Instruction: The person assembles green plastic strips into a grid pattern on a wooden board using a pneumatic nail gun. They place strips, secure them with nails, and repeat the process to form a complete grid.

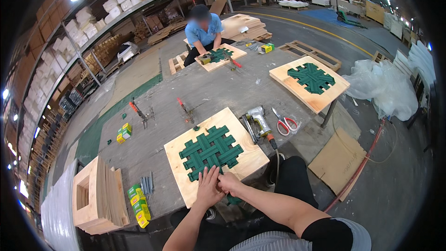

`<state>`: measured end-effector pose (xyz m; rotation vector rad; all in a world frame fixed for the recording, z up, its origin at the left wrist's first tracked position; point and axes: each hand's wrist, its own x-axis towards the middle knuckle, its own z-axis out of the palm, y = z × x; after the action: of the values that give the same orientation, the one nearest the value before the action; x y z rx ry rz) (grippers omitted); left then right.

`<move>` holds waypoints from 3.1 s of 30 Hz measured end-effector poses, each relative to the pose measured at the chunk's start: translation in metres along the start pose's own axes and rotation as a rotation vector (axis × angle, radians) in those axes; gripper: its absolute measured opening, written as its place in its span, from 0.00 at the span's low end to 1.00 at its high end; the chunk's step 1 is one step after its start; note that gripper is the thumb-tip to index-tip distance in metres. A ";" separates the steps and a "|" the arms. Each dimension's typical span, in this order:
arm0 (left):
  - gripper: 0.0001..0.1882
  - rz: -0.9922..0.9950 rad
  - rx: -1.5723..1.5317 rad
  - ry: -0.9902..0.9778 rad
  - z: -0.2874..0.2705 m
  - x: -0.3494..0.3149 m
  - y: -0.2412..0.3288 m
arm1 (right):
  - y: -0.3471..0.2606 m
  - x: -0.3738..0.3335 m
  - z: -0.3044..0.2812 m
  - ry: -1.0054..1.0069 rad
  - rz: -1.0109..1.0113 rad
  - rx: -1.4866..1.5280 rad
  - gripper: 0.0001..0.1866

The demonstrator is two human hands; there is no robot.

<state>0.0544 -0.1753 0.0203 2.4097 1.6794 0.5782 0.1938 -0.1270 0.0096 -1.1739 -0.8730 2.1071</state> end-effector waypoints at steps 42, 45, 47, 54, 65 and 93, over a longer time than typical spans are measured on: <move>0.54 0.001 -0.013 0.010 -0.001 -0.001 0.000 | 0.002 0.005 -0.003 0.027 0.014 -0.046 0.15; 0.55 -0.005 -0.017 0.003 -0.001 -0.002 -0.001 | 0.004 0.004 -0.001 0.041 0.023 -0.066 0.15; 0.55 -0.006 -0.020 0.008 -0.002 -0.004 -0.003 | 0.004 0.004 0.001 0.026 0.018 -0.047 0.15; 0.56 0.015 -0.009 0.028 0.001 0.002 -0.005 | 0.005 0.012 -0.003 0.059 -0.008 -0.096 0.18; 0.56 -0.013 -0.051 0.017 0.004 0.003 0.000 | 0.009 0.003 0.000 0.082 -0.065 -0.048 0.19; 0.58 0.111 -0.197 0.264 0.022 -0.017 -0.017 | 0.021 0.033 -0.016 0.022 0.002 -0.093 0.24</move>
<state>0.0436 -0.1830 -0.0094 2.3779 1.4991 1.0673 0.1893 -0.1119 -0.0292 -1.2440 -0.9691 2.0706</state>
